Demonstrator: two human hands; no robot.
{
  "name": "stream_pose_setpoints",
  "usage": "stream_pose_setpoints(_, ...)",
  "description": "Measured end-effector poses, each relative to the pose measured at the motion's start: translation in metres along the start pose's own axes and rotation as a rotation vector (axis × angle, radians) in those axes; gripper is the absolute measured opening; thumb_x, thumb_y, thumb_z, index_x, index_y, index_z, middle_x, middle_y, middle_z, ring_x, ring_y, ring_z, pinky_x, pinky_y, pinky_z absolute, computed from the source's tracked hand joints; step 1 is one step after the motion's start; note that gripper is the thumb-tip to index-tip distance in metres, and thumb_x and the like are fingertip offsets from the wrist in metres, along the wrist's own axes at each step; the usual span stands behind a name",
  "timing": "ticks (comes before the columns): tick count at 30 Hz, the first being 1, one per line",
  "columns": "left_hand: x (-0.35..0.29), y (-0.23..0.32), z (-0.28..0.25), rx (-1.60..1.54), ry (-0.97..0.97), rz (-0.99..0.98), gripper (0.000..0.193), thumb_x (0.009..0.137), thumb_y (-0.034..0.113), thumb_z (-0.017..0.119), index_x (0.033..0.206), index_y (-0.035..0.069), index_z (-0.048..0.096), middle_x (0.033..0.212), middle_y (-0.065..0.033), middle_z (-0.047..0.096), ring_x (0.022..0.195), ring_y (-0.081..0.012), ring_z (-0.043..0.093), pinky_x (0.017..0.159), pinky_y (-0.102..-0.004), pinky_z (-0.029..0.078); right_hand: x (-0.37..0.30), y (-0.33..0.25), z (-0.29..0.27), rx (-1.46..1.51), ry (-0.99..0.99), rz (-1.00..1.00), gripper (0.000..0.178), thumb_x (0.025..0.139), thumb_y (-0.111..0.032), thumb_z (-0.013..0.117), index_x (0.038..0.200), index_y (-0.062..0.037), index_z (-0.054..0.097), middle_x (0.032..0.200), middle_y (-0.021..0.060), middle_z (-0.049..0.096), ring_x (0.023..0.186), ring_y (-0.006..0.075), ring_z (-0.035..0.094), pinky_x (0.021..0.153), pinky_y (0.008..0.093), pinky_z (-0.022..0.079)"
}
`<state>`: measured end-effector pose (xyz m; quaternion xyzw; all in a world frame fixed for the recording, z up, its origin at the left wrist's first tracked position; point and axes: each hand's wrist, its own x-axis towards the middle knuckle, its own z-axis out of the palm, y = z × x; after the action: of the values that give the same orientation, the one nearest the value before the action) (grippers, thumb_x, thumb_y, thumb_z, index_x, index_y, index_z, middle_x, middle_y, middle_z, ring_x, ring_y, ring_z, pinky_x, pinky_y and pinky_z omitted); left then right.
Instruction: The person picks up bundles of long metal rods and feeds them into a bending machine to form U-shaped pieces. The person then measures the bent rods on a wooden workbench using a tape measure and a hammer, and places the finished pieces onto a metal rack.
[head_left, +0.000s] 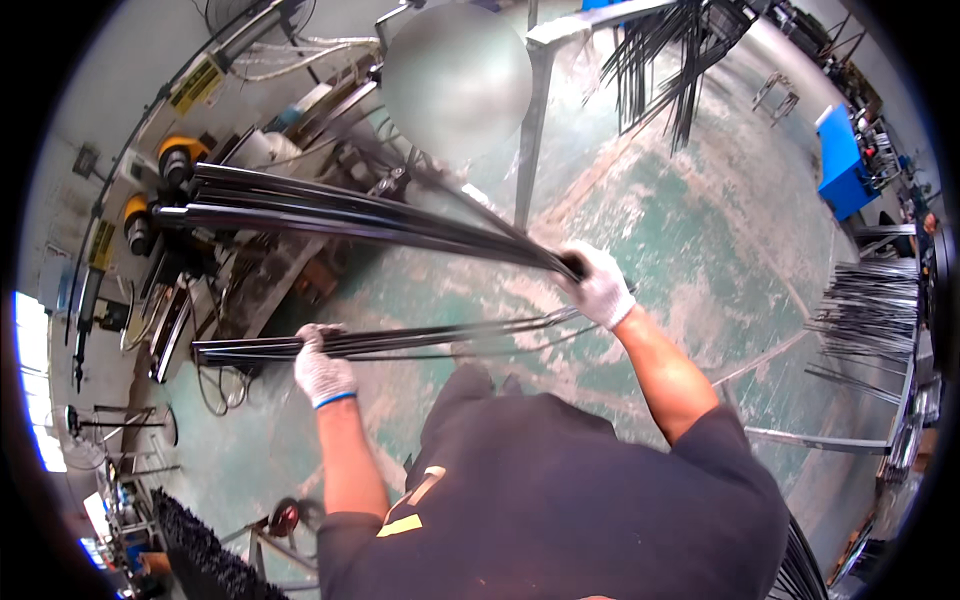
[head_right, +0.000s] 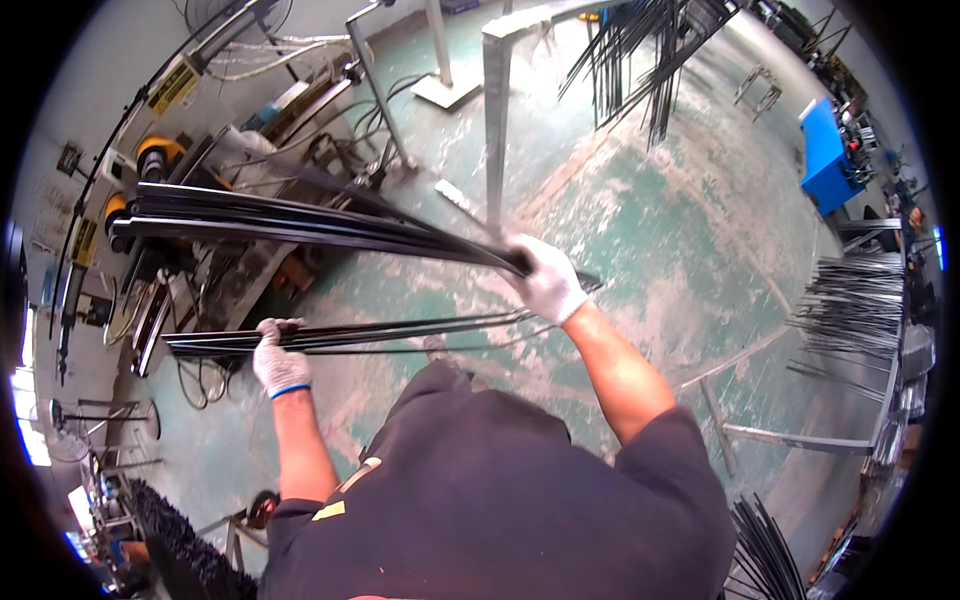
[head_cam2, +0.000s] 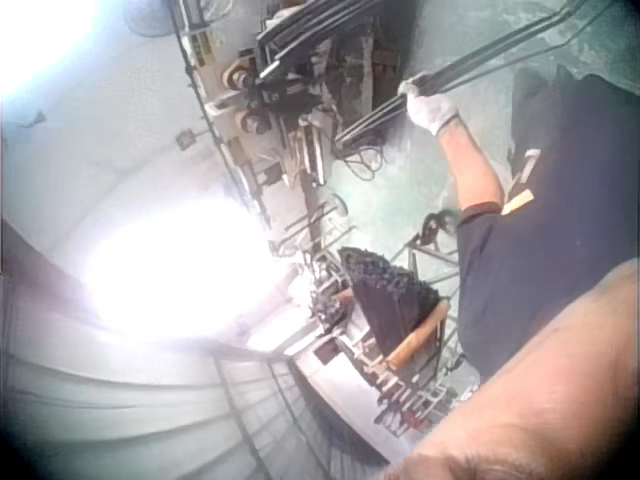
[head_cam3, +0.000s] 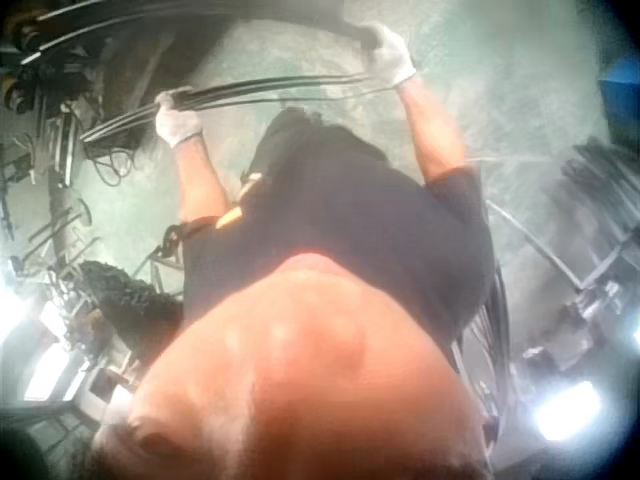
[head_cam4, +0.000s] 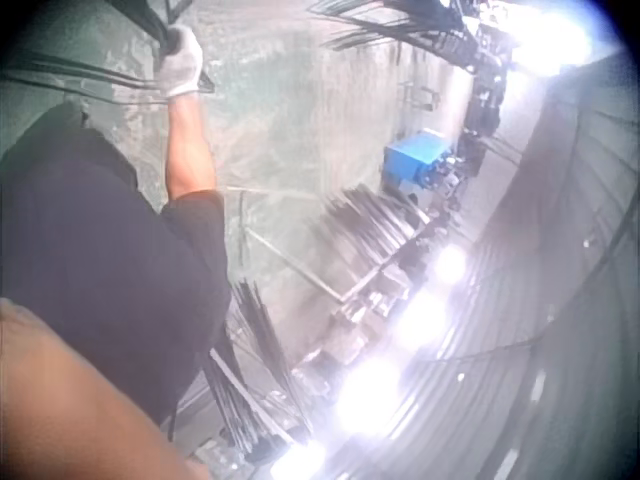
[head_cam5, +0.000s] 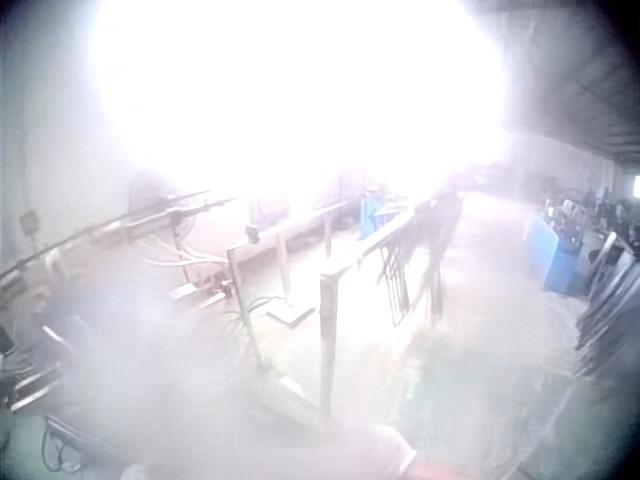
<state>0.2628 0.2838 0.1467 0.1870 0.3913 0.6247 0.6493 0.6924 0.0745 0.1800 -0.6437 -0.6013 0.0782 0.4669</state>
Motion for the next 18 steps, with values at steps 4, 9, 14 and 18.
stream_pose_setpoints(4,0.060,-0.005,0.063,0.070,-0.096,-0.008,0.019,0.104,0.020,0.072,0.098,0.004,0.065,0.084,-0.0071,0.064,0.079,-0.0238,0.063,0.085,-0.0431,0.058,0.008,0.040,0.015,0.025,0.026,0.143,0.019,0.093,-0.007,0.078,0.108,-0.0024,0.069,0.088,0.0170,0.073,0.076,0.0285,0.074,0.072,0.0362,0.059)
stream_pose_setpoints(9,0.169,-0.040,0.128,-0.013,-0.126,-0.189,0.024,0.107,0.025,0.067,0.096,0.004,0.066,0.088,-0.0102,0.067,0.084,-0.0289,0.066,0.089,-0.0476,0.059,0.163,0.018,-0.037,-0.393,0.132,-0.117,0.022,0.096,-0.018,0.076,0.113,-0.0071,0.067,0.089,0.0201,0.072,0.079,0.0415,0.072,0.069,0.0462,0.058)
stream_pose_setpoints(14,0.240,-0.167,0.178,0.053,-0.188,-0.571,0.032,0.109,0.031,0.061,0.098,0.002,0.068,0.096,-0.0157,0.070,0.094,-0.0343,0.067,0.096,-0.0549,0.056,0.323,0.016,-0.101,-0.805,-0.220,-0.012,0.022,0.095,-0.010,0.064,0.116,-0.0107,0.067,0.096,0.0210,0.074,0.089,0.0429,0.072,0.079,0.0509,0.059)
stream_pose_setpoints(18,0.222,-0.255,0.199,0.354,-0.183,-0.808,0.039,0.110,0.030,0.061,0.131,-0.002,0.060,0.133,-0.0203,0.065,0.123,-0.0388,0.064,0.104,-0.0557,0.056,0.438,0.037,-0.110,-1.010,-0.406,-0.151,0.020,0.095,-0.011,0.061,0.111,-0.0078,0.074,0.101,0.0216,0.076,0.096,0.0412,0.074,0.086,0.0492,0.058)
